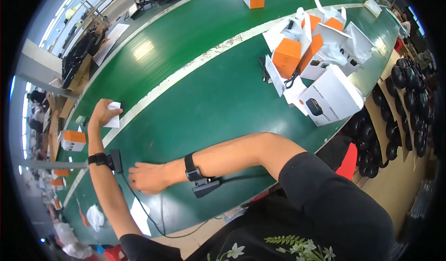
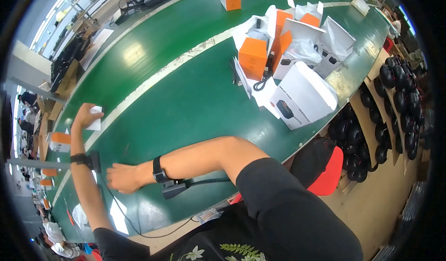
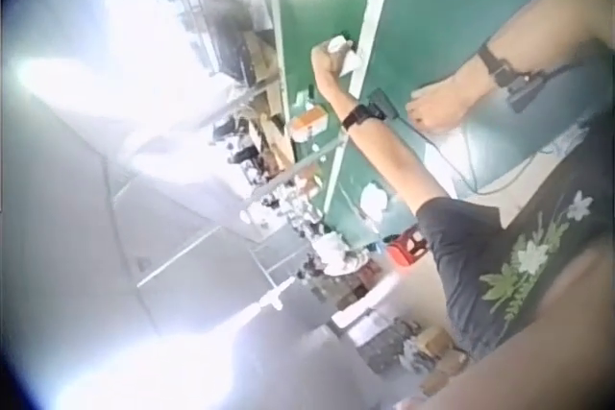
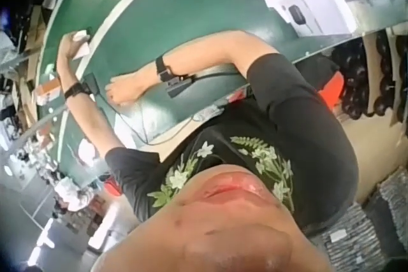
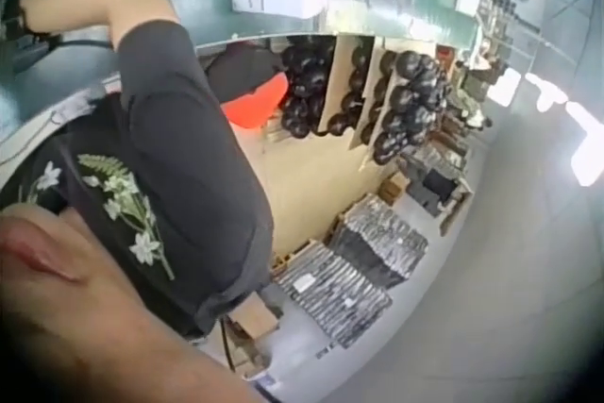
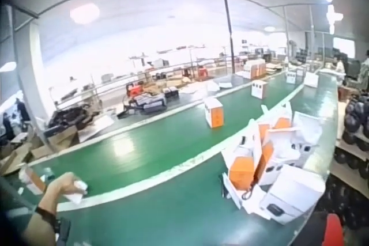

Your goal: Assemble product boxes and place small electronic components and cables inside.

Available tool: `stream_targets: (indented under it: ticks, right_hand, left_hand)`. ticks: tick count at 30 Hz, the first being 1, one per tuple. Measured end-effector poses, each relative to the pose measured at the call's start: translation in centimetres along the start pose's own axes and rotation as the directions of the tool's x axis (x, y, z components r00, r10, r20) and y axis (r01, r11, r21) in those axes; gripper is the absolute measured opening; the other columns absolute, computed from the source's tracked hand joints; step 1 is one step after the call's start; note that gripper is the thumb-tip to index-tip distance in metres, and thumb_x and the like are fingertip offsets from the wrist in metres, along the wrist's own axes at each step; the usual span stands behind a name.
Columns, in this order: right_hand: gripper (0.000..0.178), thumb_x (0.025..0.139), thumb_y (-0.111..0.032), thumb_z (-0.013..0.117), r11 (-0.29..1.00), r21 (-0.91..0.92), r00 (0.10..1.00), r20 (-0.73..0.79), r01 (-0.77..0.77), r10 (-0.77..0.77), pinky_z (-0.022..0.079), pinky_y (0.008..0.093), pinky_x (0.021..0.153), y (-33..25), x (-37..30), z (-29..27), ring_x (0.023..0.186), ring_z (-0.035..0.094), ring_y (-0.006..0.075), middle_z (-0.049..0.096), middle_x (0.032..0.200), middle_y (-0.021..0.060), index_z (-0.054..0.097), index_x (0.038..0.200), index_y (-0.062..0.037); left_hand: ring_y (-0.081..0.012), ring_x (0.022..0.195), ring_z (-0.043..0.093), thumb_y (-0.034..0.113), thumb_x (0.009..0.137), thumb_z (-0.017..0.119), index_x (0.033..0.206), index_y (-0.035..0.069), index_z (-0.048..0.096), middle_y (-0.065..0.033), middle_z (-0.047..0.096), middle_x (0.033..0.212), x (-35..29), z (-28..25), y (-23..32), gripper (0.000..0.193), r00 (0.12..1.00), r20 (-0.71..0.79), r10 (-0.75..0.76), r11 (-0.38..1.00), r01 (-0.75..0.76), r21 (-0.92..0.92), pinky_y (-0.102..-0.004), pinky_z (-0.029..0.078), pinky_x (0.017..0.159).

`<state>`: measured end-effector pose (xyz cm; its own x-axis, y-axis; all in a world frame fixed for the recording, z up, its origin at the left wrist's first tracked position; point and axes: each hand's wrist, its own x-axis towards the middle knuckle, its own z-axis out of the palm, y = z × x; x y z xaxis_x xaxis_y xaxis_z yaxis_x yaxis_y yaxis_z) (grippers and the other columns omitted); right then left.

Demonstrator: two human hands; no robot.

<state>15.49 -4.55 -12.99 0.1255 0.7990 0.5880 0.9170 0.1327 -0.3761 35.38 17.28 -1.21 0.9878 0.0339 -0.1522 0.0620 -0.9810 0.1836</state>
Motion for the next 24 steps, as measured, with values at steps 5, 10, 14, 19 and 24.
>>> stream_targets:
  ticks: [5, 10, 14, 19, 24]
  right_hand:
    - [0.029, 0.094, -0.027, 0.080, 0.994, -0.065, 0.966, -0.248, -0.093, 0.075, 0.052, 0.0470, 0.089, -2.3, -2.3, -4.4, 0.114, 0.063, 0.0311, 0.068, 0.110, 0.0100, 0.074, 0.116, -0.0094]
    - [0.017, 0.094, -0.022, 0.081, 0.970, -0.170, 0.981, -0.109, -0.175, 0.158, 0.053, 0.0422, 0.084, -11.9, -9.6, -16.1, 0.107, 0.064, 0.0250, 0.069, 0.102, 0.0034, 0.076, 0.105, -0.0105]
    - [0.035, 0.092, -0.006, 0.081, 0.824, -0.268, 0.450, -0.893, -0.500, -0.017, 0.054, 0.0444, 0.099, -19.3, -19.2, -28.6, 0.117, 0.068, 0.0290, 0.071, 0.120, 0.0116, 0.069, 0.125, -0.0013]
    - [0.088, 0.083, -0.018, 0.096, 0.263, 0.006, 0.029, -0.992, -0.965, 0.127, 0.049, 0.0479, 0.112, -18.7, -32.3, -30.9, 0.124, 0.064, 0.0318, 0.066, 0.140, 0.0188, 0.051, 0.157, 0.0033]
    - [0.082, 0.077, -0.010, 0.096, 0.204, 0.100, -0.035, -0.953, -0.974, 0.300, 0.060, 0.0405, 0.094, -15.9, -33.5, -28.6, 0.101, 0.068, 0.0252, 0.068, 0.133, 0.0167, 0.059, 0.148, 0.0017]
  left_hand:
    - [-0.0383, 0.080, 0.077, 0.035, 0.085, 0.090, 0.103, -0.005, 0.078, -0.0244, 0.078, 0.089, -12.0, -2.1, 1.0, 0.046, 0.911, -0.366, 0.188, 0.980, -0.147, 0.137, -0.0470, 0.058, 0.075]
    - [-0.0336, 0.073, 0.075, 0.028, 0.079, 0.093, 0.093, -0.004, 0.075, -0.0209, 0.075, 0.081, -31.0, 1.1, 0.0, 0.039, 0.968, -0.242, 0.062, 0.995, -0.078, -0.060, -0.0448, 0.057, 0.072]
    - [-0.0338, 0.079, 0.077, 0.019, 0.077, 0.094, 0.091, -0.004, 0.076, -0.0204, 0.077, 0.084, -39.3, 3.9, 1.0, 0.032, 0.965, -0.239, -0.113, 0.989, 0.086, -0.118, -0.0443, 0.058, 0.076]
    - [-0.0417, 0.102, 0.068, 0.021, 0.076, 0.098, 0.110, 0.003, 0.077, -0.0198, 0.072, 0.108, -40.4, 9.2, -1.7, 0.044, 0.926, -0.328, -0.187, 0.973, 0.130, -0.189, -0.0495, 0.054, 0.092]
    - [-0.0360, 0.128, 0.059, 0.017, 0.077, 0.095, 0.137, 0.007, 0.070, -0.0139, 0.071, 0.133, -39.9, 10.0, -2.5, 0.066, 0.862, -0.499, -0.096, 0.987, 0.019, -0.157, -0.0471, 0.047, 0.112]
